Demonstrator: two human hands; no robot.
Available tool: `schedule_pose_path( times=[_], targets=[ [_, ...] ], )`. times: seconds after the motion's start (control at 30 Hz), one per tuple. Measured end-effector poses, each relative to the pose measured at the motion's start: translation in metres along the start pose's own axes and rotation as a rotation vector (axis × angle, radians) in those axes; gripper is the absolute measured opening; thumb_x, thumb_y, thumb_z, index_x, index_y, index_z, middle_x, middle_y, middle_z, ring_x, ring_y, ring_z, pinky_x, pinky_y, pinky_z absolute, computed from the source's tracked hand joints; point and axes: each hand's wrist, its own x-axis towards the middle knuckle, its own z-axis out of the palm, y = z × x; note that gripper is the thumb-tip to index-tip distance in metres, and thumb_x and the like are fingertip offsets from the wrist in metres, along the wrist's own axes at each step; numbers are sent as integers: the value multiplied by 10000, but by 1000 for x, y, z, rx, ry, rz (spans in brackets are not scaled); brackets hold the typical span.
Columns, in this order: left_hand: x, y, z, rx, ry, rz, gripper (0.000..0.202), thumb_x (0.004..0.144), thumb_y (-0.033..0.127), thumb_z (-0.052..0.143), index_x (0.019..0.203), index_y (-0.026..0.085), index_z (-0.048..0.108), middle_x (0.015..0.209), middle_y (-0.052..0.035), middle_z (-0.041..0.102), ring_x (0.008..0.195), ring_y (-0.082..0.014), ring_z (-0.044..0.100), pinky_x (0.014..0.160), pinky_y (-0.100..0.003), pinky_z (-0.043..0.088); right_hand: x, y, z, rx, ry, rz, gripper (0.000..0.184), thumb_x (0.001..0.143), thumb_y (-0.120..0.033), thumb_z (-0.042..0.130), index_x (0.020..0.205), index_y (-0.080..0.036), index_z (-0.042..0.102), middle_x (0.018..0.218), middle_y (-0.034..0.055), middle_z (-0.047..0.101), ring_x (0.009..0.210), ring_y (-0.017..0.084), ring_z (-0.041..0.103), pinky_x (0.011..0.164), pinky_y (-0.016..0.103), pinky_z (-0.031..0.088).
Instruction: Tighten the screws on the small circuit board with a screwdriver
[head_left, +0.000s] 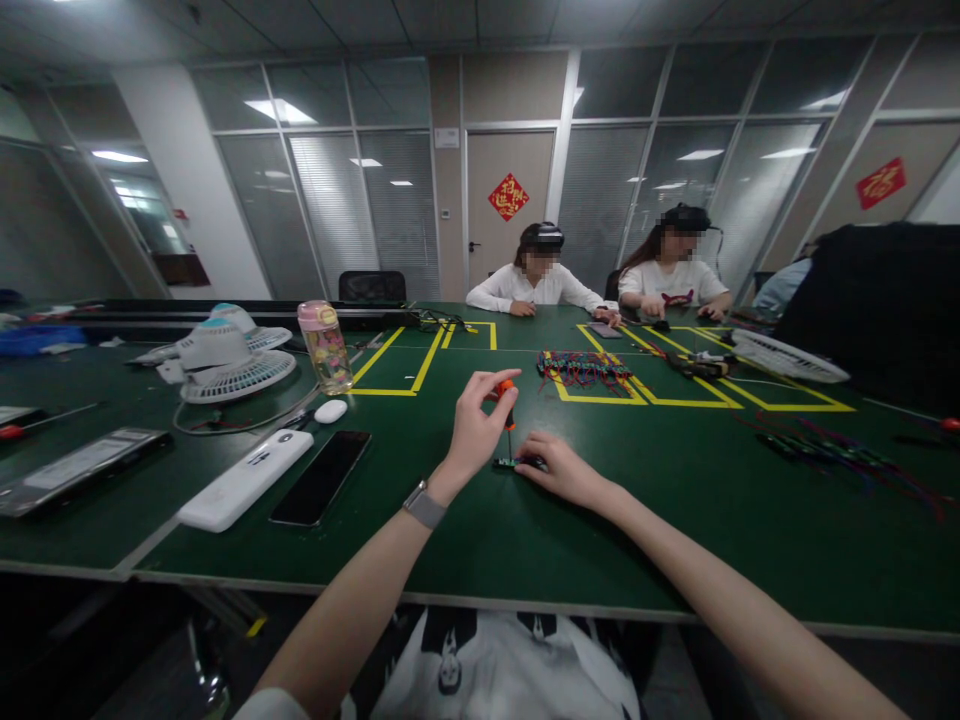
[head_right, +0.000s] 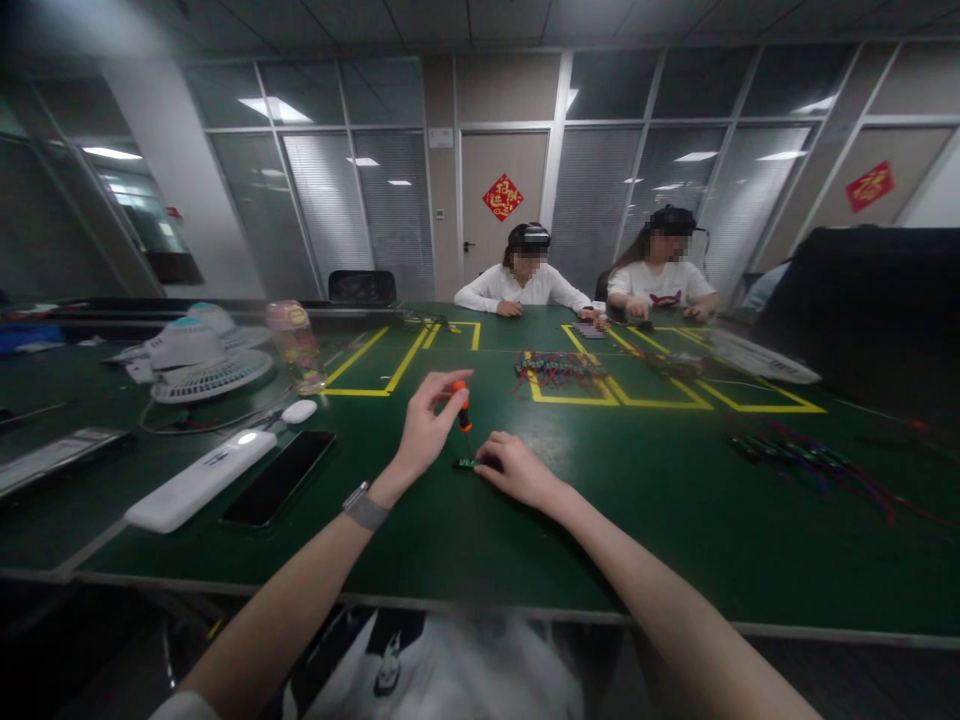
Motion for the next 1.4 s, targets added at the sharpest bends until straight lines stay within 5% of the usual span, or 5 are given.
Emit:
schedule_pose_path(
  times=[0.27, 0.53, 0.73, 1.0, 1.4],
  targets=[
    [0, 2, -1, -23, -50, -11, 324, 953, 215, 401, 1232, 215, 566, 1117, -58, 607, 1043, -150, 573, 897, -265, 447, 0, 1, 1, 0, 5, -4, 87, 857, -218, 599, 884, -154, 652, 845, 57, 588, 804, 182, 552, 726, 288, 445],
    [-1, -2, 1, 31, 18, 18, 234, 884, 267, 551, 1087, 216, 655, 980, -49, 575, 880, -140, 583, 761, -232, 491, 0, 0, 1, 1, 2, 8, 68, 844, -200, 616, 877, -152, 651, 852, 56, 594, 806, 182, 551, 730, 285, 439],
    [0, -1, 0, -21, -30, -8, 304, 946, 227, 422, 1200, 217, 587, 1110, -65, 607, 1045, -163, 577, 892, -269, 456, 0, -2, -1, -2, -11, 25, 65, 843, -196, 617, 875, -153, 653, 851, 57, 593, 809, 185, 550, 727, 286, 438],
    [1, -3, 0, 21, 24, 8, 209, 881, 248, 552, 1053, 203, 661, 974, -52, 576, 882, -144, 588, 783, -241, 491, 0, 0, 1, 7, -5, 28, 68, 845, -200, 616, 881, -157, 655, 854, 55, 591, 812, 182, 549, 725, 280, 437],
    [0, -1, 0, -43, -20, -26, 265, 920, 229, 473, 1142, 203, 615, 1063, -63, 628, 974, -160, 609, 837, -261, 486, 0, -4, -2, 5, -9, 30, 57, 841, -187, 619, 874, -157, 656, 845, 51, 593, 803, 179, 552, 720, 275, 436]
  ],
)
